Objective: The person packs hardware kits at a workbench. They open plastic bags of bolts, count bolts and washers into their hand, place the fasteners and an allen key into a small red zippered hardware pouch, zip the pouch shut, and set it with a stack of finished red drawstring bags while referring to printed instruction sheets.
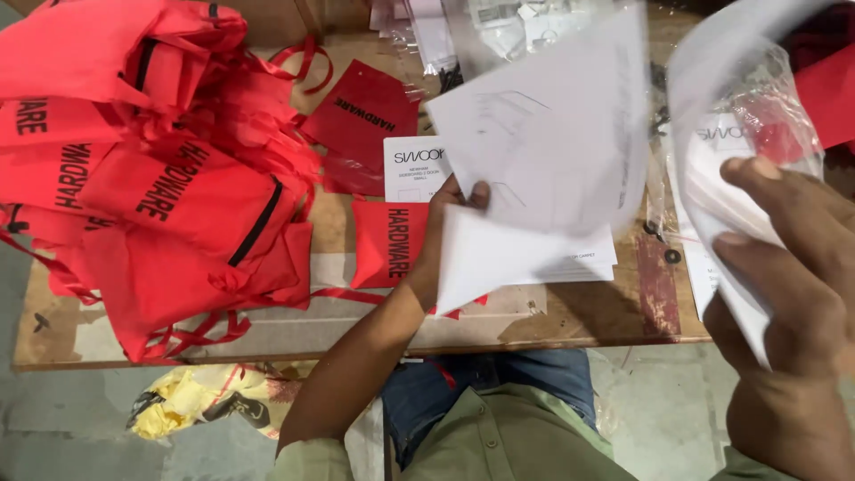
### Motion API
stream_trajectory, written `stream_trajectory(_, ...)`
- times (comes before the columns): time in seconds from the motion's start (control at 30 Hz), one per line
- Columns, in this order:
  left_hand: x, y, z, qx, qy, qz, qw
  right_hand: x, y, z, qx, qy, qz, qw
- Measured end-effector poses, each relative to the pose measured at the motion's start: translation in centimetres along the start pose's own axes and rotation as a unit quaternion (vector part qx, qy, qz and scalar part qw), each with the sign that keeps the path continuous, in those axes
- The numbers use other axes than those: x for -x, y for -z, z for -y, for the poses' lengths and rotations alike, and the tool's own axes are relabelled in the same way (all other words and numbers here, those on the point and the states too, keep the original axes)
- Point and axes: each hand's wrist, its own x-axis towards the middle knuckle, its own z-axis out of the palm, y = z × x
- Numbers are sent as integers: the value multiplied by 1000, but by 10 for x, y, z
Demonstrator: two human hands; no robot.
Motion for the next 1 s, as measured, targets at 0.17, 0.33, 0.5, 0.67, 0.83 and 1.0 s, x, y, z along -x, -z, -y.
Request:
stream_trajectory(0.17,-7,36,18,132,94,40,986,12,-58,-5,-193,6,20,981)
stream_trajectory(0.33,-1,39,6,366,162,194,895,32,-89,6,-261,-94,98,956)
stream_trajectory(0.5,8,6,-25,339,254,150,893,34,-123,20,-252,90,85,960)
stream_trajectory(0.67,2,31,-3,355,209,84,907,58,-130,15,-362,63,127,921)
stream_trajectory(0.83,-23,59,35,367,21,180,912,67,-135,47,-328,59,149,931)
stream_trajectory(1.0,-23,59,19,233,-27,160,959,75,-158,30,-230,2,111,967)
